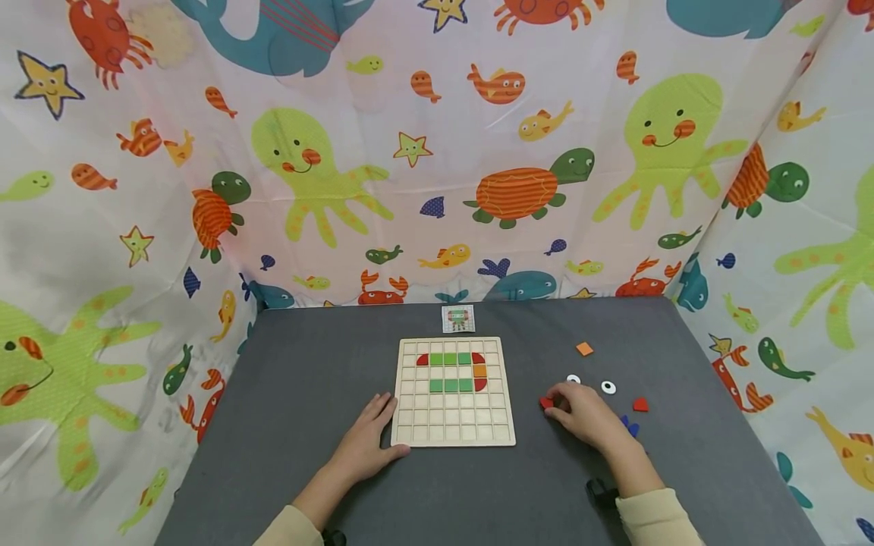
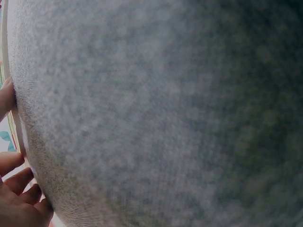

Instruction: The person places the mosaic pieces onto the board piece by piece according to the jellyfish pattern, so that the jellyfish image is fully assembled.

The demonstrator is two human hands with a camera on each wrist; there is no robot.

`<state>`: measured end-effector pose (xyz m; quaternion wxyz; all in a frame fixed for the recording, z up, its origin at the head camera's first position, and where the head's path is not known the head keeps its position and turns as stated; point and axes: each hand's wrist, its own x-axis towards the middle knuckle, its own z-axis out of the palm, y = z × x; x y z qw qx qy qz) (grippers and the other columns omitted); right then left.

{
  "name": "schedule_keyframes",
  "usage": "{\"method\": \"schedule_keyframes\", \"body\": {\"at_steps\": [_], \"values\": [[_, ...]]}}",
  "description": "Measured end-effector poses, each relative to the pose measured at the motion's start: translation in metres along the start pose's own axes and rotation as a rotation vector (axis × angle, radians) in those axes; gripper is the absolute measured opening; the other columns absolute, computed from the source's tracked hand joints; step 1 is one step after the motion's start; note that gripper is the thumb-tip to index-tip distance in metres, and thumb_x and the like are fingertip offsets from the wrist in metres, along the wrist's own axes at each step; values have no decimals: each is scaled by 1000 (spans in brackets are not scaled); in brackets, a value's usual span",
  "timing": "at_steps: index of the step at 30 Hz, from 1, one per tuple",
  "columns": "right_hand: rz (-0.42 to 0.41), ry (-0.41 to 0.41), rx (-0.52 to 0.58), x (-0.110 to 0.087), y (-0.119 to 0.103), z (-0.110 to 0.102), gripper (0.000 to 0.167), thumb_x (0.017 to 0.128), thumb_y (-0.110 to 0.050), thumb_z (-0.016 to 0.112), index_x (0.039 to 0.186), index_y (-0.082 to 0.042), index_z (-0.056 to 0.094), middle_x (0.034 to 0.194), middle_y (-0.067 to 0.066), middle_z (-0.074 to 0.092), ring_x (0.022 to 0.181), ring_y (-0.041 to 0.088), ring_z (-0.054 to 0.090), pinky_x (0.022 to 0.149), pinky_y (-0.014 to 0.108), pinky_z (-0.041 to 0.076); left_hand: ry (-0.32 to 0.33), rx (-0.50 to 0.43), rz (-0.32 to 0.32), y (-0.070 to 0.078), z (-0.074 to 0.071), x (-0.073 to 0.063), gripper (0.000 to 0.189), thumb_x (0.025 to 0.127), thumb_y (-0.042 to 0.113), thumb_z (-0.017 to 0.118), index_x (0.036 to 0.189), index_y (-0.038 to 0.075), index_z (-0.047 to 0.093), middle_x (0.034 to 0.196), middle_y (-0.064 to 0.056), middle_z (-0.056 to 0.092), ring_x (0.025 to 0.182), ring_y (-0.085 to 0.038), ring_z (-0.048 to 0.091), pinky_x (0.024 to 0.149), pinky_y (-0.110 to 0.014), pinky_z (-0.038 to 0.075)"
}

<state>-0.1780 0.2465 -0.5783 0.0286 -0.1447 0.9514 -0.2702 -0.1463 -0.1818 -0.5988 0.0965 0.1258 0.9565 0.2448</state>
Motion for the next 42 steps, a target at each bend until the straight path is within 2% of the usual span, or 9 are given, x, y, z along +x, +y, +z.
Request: {"method": "schedule_keyframes", "body": {"at_steps": [6, 13, 21, 26, 34, 42], "values": [[-54, 37, -11, 10, -15, -1, 23, 87, -16, 80, 108, -8, 73, 93, 0, 67, 76, 9, 58, 70, 33, 51, 8, 11, 1, -1, 1, 0, 96, 83, 52, 79, 157, 7, 37, 164, -14, 31, 154, -36, 23, 115, -55, 35], [-103, 52, 18, 21, -34, -2, 19, 87, -17, 81, 104, -11, 76, 94, -1, 66, 79, 9, 62, 72, 32, 56, 5, 14, -2, -1, 2, 0, 96, 83, 52, 79, 157, 8, 37, 165, -13, 30, 154, -35, 22, 115, -55, 35], [-149, 45, 25, 38, -54, -2, 18, 87, -15, 81, 103, -10, 76, 91, -2, 65, 76, 14, 57, 67, 30, 50, 10, 7, 0, 1, 0, 0, 95, 83, 51, 80, 157, 8, 38, 164, -13, 31, 154, -35, 22, 114, -56, 36], [-143, 14, 24, 48, -65, 1, 19, 86, -17, 82, 104, -10, 76, 95, 1, 67, 79, 15, 58, 71, 32, 52, 11, 9, 2, 0, 1, 0, 95, 83, 51, 80, 157, 8, 38, 164, -13, 31, 154, -35, 23, 114, -55, 36], [-144, -24, 17, 62, -81, 6, 21, 89, -19, 79, 107, -11, 76, 98, 5, 68, 81, 21, 61, 69, 32, 49, 5, 7, -4, 0, 1, 0, 95, 83, 50, 80, 156, 7, 38, 164, -13, 32, 154, -34, 23, 114, -55, 36], [-168, -32, 27, 78, -97, 14, 22, 89, -21, 80, 108, -11, 76, 100, 3, 69, 83, 18, 63, 68, 31, 50, 7, 11, -7, 0, 1, 0, 95, 83, 51, 80, 157, 8, 37, 164, -12, 31, 154, -34, 23, 114, -55, 36]]}}
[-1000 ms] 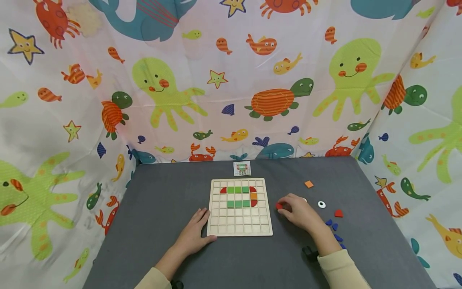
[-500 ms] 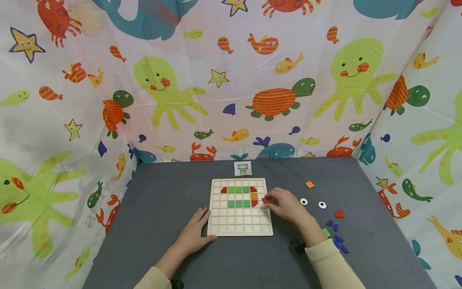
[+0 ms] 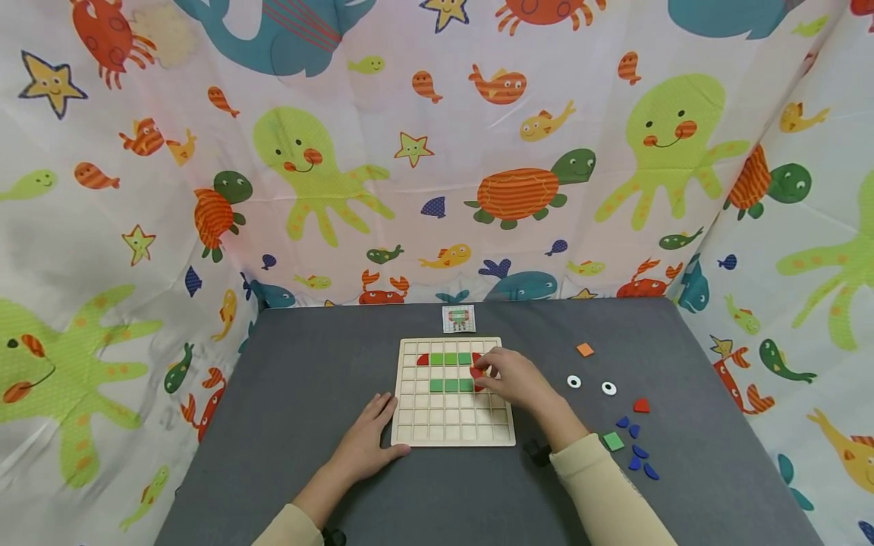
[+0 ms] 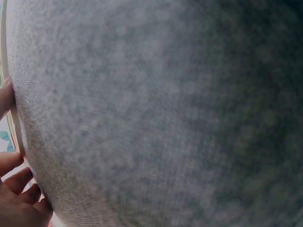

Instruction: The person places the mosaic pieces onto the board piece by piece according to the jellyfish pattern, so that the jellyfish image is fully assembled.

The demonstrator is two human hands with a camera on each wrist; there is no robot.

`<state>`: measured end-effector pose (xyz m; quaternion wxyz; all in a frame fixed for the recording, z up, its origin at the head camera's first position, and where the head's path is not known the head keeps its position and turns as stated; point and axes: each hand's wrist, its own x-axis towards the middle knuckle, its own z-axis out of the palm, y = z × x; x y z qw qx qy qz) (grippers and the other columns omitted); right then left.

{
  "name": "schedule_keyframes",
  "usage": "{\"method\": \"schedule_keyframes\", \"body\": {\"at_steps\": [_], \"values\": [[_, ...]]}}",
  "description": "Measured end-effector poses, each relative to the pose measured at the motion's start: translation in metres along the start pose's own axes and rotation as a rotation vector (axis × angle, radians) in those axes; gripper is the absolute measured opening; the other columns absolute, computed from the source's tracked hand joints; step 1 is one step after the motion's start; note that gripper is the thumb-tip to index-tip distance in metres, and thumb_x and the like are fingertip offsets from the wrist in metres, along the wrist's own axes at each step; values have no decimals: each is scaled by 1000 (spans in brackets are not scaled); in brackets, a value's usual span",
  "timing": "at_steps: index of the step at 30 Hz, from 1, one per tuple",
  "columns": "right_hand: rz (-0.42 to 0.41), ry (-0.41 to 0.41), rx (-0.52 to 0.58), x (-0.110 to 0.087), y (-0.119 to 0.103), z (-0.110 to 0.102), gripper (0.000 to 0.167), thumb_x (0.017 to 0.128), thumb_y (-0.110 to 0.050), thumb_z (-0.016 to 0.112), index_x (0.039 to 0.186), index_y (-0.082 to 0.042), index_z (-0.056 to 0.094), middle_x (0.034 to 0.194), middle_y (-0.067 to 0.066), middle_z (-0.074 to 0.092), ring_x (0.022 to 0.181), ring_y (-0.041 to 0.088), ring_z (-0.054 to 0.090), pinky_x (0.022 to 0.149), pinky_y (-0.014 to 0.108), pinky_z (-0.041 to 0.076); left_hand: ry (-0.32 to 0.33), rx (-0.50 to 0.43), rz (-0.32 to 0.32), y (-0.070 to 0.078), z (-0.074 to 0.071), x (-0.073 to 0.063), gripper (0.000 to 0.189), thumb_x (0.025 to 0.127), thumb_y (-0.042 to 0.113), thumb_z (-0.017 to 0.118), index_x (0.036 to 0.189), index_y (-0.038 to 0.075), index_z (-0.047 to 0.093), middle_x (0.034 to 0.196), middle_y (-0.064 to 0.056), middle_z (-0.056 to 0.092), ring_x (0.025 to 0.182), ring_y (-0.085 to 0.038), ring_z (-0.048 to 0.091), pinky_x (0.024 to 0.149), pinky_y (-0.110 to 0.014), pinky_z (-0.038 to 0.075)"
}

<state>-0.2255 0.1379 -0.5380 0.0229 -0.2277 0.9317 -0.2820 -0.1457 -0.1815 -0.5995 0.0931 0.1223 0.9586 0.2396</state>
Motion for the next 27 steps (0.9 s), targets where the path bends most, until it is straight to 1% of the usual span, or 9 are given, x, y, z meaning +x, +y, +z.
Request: {"method": "schedule_keyframes", "body": {"at_steps": [4, 14, 18, 24, 27], "values": [[15, -21, 3, 8, -8, 6, 20, 89, -24, 80, 106, -15, 76, 98, 0, 69, 80, 12, 60, 68, 31, 50, -5, -5, -4, 0, 0, 0, 95, 83, 51, 80, 157, 9, 37, 164, -12, 31, 154, -34, 22, 114, -55, 36], [-27, -51, 27, 22, -23, 22, 21, 90, -24, 79, 109, -15, 77, 99, -1, 70, 81, 12, 59, 69, 32, 49, -3, -15, 3, 2, -2, -1, 94, 83, 49, 80, 157, 8, 38, 164, -13, 32, 154, -34, 23, 114, -55, 37], [-32, -75, 27, 27, -30, 27, 24, 90, -25, 78, 111, -14, 77, 101, 0, 70, 85, 15, 62, 73, 34, 52, -7, -22, 0, 1, -3, -1, 94, 83, 49, 80, 157, 8, 38, 164, -13, 32, 154, -34, 23, 114, -56, 36], [-36, -98, 19, 33, -39, 36, 25, 91, -27, 77, 113, -15, 76, 105, 0, 71, 86, 15, 63, 74, 34, 52, -6, -10, -1, 0, -1, 0, 94, 83, 51, 79, 157, 9, 38, 164, -12, 32, 154, -34, 22, 114, -55, 37], [-35, -100, 3, 36, -42, 40, 26, 91, -29, 77, 114, -16, 76, 109, -1, 71, 92, 16, 66, 79, 36, 54, -1, -10, 4, -1, -1, 0, 94, 83, 51, 80, 157, 9, 38, 164, -12, 33, 154, -34, 23, 114, -55, 37]]}}
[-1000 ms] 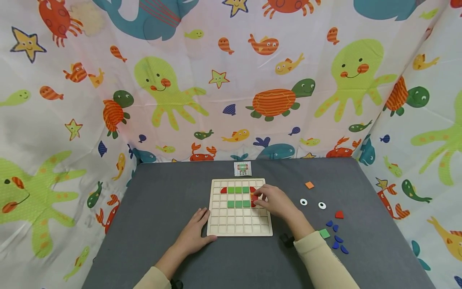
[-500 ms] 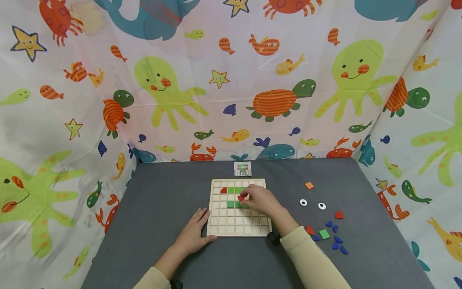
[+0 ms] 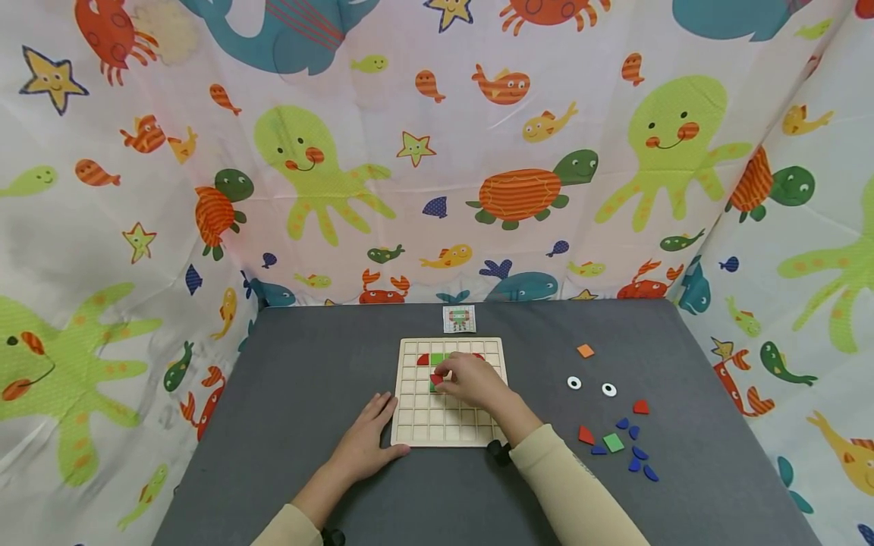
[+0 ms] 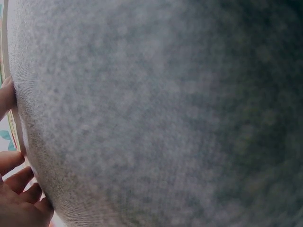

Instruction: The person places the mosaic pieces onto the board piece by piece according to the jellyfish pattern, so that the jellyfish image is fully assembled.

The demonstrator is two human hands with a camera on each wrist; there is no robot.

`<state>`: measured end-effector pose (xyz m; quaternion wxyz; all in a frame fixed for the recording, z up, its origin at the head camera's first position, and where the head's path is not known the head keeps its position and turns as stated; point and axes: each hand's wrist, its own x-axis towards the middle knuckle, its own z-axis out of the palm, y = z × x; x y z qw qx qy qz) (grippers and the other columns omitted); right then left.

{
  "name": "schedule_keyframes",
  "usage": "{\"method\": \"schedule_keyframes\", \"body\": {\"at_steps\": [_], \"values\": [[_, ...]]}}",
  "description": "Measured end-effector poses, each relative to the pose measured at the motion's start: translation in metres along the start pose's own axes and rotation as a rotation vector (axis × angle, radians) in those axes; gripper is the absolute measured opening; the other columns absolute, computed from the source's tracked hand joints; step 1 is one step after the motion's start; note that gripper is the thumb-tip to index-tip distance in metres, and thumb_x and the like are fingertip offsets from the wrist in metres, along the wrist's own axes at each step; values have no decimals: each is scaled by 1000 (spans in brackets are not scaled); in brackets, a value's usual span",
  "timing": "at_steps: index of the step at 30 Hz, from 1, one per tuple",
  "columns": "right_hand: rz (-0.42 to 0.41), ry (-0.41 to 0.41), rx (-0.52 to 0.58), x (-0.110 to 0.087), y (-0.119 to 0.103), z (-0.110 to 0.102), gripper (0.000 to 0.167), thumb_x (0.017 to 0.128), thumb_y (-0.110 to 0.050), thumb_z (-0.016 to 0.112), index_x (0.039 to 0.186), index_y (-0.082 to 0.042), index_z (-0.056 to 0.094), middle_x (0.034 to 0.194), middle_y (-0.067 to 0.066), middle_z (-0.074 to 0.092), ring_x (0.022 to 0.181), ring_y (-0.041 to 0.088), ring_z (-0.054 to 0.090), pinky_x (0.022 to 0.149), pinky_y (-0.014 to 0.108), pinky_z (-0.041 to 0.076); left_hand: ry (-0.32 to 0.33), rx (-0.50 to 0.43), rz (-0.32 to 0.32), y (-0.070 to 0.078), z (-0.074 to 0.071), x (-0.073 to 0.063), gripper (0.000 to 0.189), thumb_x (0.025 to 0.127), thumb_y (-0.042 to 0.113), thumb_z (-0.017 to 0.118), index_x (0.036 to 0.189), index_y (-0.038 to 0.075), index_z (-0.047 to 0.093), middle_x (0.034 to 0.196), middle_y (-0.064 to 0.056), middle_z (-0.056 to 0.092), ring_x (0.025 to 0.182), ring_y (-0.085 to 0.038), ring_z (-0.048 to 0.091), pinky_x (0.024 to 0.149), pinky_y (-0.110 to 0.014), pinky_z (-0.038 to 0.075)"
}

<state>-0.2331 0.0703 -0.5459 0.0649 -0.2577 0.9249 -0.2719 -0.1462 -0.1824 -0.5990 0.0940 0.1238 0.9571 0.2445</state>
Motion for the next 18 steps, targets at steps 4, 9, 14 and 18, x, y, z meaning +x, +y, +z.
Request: {"method": "schedule_keyframes", "body": {"at_steps": [4, 9, 14, 18], "values": [[-5, 3, -21, 5, -4, 5, 26, 91, -30, 77, 113, -16, 76, 110, -1, 71, 98, 17, 68, 84, 37, 56, 8, -5, 5, 1, 0, 0, 94, 83, 50, 80, 156, 8, 39, 163, -13, 33, 154, -34, 24, 113, -56, 37], [-12, -7, -35, 11, -6, 12, 24, 92, -28, 76, 113, -15, 76, 109, -1, 72, 96, 16, 68, 80, 34, 56, 6, -2, 5, 1, -1, 0, 94, 83, 51, 80, 156, 8, 39, 163, -13, 33, 154, -35, 23, 113, -56, 37], [-32, 8, -78, 17, -9, 19, 23, 91, -29, 77, 110, -16, 77, 103, -2, 73, 90, 15, 69, 77, 33, 56, -1, -5, 2, 1, -1, 0, 94, 83, 50, 80, 156, 8, 38, 164, -13, 32, 154, -35, 23, 114, -56, 37], [-31, 3, -138, 22, -10, 24, 23, 91, -32, 77, 109, -17, 77, 103, -3, 73, 89, 14, 68, 76, 31, 56, -2, -2, 2, 0, 0, 1, 94, 83, 51, 80, 156, 8, 38, 164, -13, 32, 154, -35, 23, 113, -56, 37]]}}
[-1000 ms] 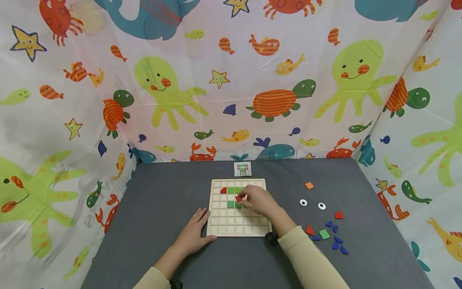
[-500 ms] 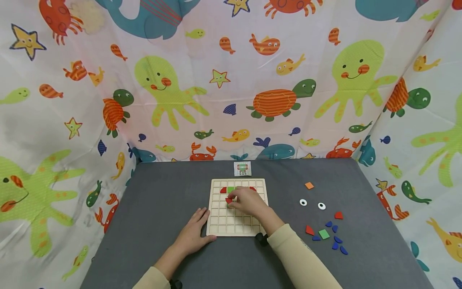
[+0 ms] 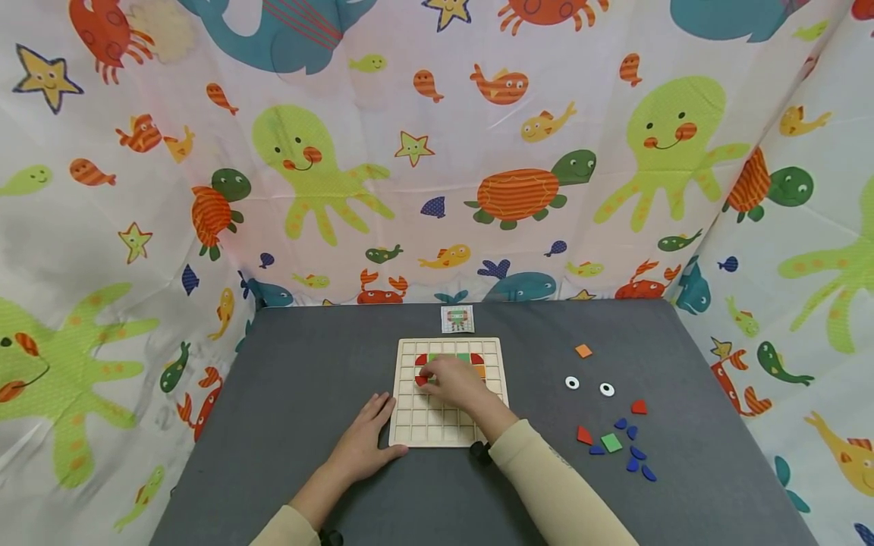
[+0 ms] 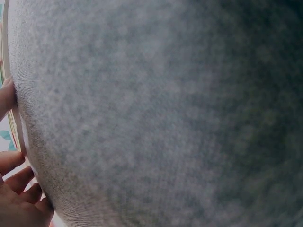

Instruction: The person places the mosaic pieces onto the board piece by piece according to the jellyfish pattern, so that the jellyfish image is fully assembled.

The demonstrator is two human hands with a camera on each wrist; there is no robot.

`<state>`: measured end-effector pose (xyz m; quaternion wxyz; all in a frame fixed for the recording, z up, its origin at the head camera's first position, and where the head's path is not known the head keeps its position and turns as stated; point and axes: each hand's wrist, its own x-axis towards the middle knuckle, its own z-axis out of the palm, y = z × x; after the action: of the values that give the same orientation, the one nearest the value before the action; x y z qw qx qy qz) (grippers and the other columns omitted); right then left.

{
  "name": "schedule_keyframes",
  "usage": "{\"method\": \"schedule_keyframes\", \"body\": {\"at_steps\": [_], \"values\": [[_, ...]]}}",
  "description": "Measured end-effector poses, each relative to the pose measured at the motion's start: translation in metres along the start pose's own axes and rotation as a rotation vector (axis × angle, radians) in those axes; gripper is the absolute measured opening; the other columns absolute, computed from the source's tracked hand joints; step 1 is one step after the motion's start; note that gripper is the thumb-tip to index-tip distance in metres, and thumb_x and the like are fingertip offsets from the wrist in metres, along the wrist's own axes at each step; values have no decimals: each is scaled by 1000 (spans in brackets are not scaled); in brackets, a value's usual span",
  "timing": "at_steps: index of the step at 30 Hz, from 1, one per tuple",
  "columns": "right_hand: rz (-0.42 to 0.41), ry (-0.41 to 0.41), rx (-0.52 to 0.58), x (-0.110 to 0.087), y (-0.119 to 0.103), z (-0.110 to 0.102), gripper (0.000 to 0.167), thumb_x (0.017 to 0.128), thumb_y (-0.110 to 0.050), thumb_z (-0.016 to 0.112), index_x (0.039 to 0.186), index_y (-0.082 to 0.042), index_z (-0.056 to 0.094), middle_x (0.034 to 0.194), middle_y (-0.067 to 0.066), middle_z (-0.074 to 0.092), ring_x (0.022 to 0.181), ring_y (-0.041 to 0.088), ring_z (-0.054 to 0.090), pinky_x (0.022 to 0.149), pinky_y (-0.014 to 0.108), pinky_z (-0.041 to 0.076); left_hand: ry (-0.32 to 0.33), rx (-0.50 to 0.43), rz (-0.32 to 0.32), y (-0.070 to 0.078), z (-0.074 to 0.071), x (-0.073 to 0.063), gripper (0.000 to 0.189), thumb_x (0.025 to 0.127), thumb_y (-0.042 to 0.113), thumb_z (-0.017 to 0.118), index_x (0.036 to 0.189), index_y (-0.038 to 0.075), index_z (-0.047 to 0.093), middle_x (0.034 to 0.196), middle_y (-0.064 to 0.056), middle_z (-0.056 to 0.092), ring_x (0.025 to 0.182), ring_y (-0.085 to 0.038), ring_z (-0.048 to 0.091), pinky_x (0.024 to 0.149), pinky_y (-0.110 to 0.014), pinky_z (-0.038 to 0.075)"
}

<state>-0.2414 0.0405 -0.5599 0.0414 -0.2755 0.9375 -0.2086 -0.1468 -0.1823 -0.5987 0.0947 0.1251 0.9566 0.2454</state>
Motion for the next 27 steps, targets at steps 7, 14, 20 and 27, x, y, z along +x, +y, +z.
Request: {"method": "schedule_keyframes", "body": {"at_steps": [7, 14, 20, 27], "values": [[0, -26, -99, 7, -4, 8, 23, 92, -32, 76, 110, -18, 78, 105, -3, 74, 95, 17, 69, 82, 36, 56, 12, 6, 5, -3, 1, 1, 95, 83, 52, 79, 156, 8, 38, 164, -14, 32, 154, -35, 23, 114, -56, 37], [21, -45, -185, 11, -6, 18, 21, 91, -36, 77, 108, -23, 78, 103, -5, 73, 95, 18, 67, 87, 47, 52, 8, 9, 6, -4, 1, 1, 95, 83, 53, 79, 157, 9, 38, 164, -13, 32, 154, -34, 23, 114, -56, 37], [22, -49, -223, 13, -8, 20, 18, 90, -37, 77, 103, -24, 77, 97, -6, 71, 91, 16, 65, 85, 46, 51, 8, 7, 5, -4, 1, 0, 95, 83, 52, 79, 157, 9, 38, 164, -13, 32, 154, -34, 23, 114, -55, 36], [37, -36, -244, 11, -7, 19, 19, 90, -35, 78, 104, -23, 78, 95, -4, 68, 91, 17, 65, 86, 46, 51, 5, 2, 6, -2, 1, -1, 94, 83, 52, 79, 156, 8, 39, 164, -13, 32, 154, -34, 23, 114, -56, 37]]}}
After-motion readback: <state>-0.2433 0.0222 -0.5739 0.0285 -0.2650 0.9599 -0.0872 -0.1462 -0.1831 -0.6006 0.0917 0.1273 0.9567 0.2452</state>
